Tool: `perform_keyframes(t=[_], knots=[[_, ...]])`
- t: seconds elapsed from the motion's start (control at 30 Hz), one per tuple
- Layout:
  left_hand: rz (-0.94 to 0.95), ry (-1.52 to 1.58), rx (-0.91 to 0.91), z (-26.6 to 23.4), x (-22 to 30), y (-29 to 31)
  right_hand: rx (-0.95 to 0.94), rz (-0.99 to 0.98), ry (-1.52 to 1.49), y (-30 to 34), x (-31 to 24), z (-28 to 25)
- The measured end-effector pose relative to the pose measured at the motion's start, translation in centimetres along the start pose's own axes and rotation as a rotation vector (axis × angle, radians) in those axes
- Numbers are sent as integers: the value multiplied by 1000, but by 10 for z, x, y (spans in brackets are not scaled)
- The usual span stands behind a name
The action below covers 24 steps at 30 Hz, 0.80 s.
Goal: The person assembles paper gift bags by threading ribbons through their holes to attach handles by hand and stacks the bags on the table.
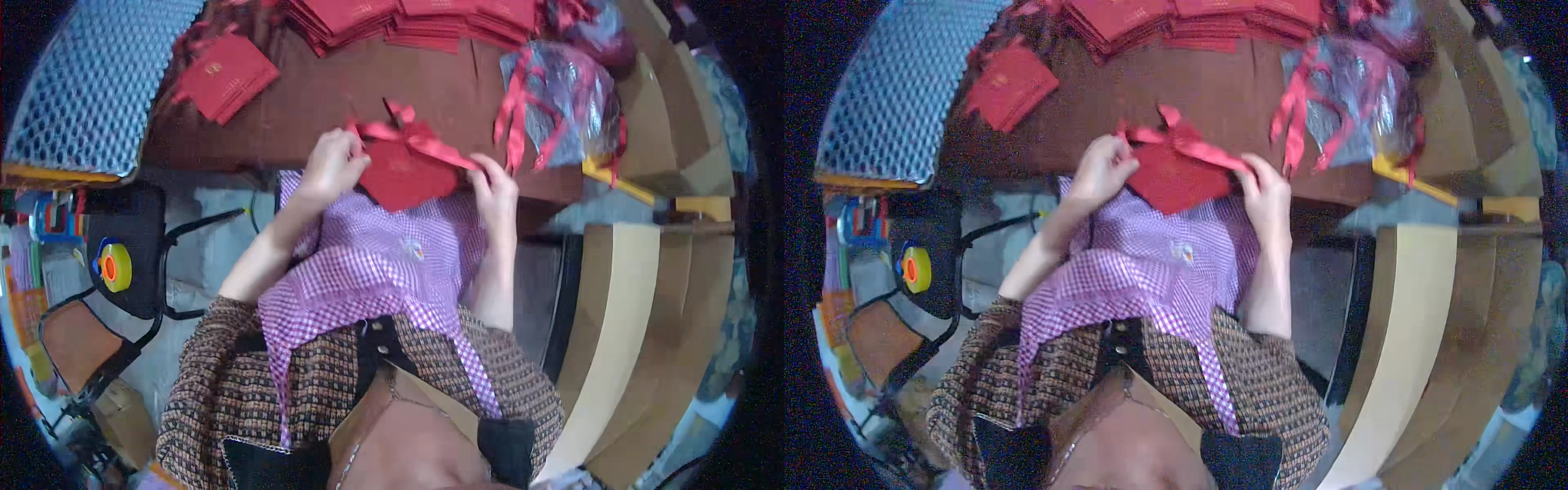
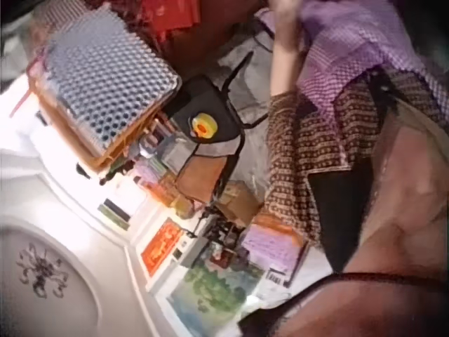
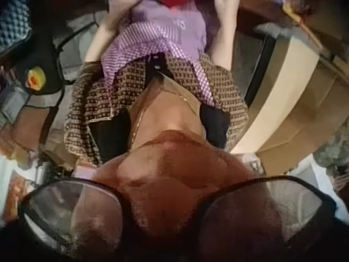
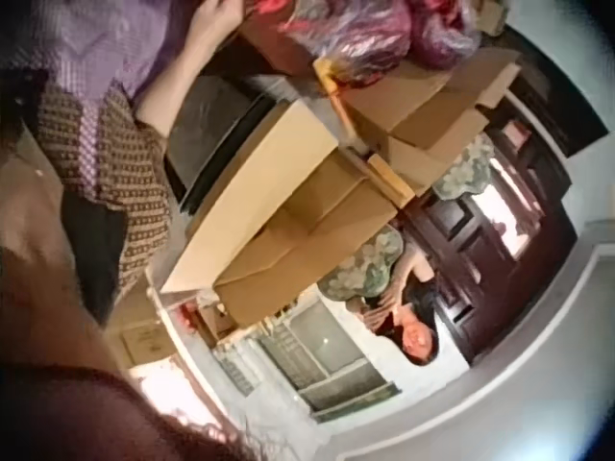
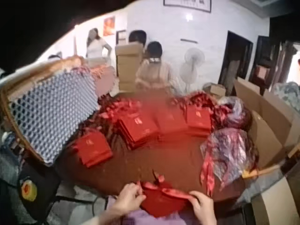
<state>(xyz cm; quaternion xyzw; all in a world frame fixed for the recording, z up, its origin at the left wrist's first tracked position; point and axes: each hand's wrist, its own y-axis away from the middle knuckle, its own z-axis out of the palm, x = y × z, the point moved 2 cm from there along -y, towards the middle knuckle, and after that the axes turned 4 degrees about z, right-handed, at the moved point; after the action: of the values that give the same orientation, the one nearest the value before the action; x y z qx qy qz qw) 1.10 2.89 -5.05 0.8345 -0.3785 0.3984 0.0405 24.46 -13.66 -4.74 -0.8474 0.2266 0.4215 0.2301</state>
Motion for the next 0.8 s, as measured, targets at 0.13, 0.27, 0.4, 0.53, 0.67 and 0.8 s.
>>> perform_keyframes(t=[0.13, 0.27, 0.4, 0.53, 0.67, 0.8], knots=[[29, -23, 97, -14, 4, -4, -228, 271, -498, -1, -26, -19], [-3, 29, 142, -22, 8, -8, -340, 211, -897, 1, -32, -19], [-13, 49, 143, -27, 2, -17, -592, -135, -1413, -17, -42, -8], [-86, 82, 171, -34, -4, -19, -475, -57, -1488, -31, -77, -13], [-145, 158, 195, -29, -7, -16, -289, -49, -1183, -41, -91, -11], [-176, 193, 181, -17, -13, -13, -38, -184, -617, -58, -91, -1]])
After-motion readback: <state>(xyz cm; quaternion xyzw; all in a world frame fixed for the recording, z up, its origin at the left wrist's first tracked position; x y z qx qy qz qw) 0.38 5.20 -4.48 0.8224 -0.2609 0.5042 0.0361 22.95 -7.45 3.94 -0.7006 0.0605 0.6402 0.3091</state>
